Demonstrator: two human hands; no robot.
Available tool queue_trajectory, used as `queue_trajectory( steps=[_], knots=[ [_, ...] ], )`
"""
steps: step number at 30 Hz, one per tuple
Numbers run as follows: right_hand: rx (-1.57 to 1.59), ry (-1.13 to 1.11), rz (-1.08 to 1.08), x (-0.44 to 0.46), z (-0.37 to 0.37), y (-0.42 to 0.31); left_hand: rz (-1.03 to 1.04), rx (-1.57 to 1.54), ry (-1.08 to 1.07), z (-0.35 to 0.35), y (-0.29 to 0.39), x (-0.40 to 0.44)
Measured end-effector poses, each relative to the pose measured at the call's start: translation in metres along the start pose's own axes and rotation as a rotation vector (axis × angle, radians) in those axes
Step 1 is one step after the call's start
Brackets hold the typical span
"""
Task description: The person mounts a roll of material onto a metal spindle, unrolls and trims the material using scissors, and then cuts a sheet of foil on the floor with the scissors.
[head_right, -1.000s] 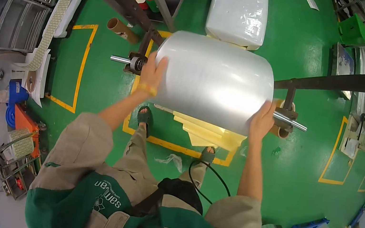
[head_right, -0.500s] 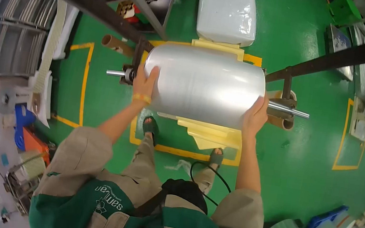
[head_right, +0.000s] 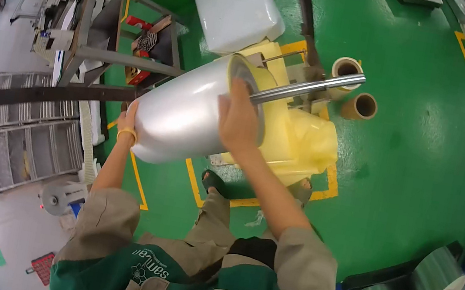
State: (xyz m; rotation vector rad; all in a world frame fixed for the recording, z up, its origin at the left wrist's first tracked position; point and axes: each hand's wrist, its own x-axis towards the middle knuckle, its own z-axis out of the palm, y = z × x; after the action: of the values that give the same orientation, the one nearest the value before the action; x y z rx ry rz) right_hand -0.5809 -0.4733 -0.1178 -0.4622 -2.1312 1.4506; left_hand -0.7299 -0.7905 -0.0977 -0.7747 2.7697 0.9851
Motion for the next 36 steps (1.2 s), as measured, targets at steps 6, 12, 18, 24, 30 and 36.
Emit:
queue_trajectory(
  steps=[6, 12, 18, 24, 30, 36],
  knots=[
    [0.017, 0.077, -0.145, -0.012, -0.006, 0.015, 0.037, -0.211, 0.093, 0.006, -0.01, -0.017],
    [0.071, 0.041, -0.209, -0.024, -0.019, 0.029, 0.076, -0.175, 0.096, -0.002, -0.03, -0.025],
    [0.19, -0.11, -0.364, -0.064, -0.022, 0.091, -0.088, 0.058, 0.007, -0.001, 0.006, 0.005],
    [0.128, -0.26, -0.099, -0.091, -0.036, 0.091, 0.136, -0.186, 0.24, 0.003, -0.034, -0.051],
    [0.075, -0.191, -0.028, 0.015, -0.008, 0.005, 0.138, -0.248, 0.087, -0.005, -0.043, -0.028],
    [-0.108, -0.167, 0.102, 0.03, 0.006, -0.01, 0.019, 0.219, 0.242, 0.006, -0.008, -0.013]
  ],
)
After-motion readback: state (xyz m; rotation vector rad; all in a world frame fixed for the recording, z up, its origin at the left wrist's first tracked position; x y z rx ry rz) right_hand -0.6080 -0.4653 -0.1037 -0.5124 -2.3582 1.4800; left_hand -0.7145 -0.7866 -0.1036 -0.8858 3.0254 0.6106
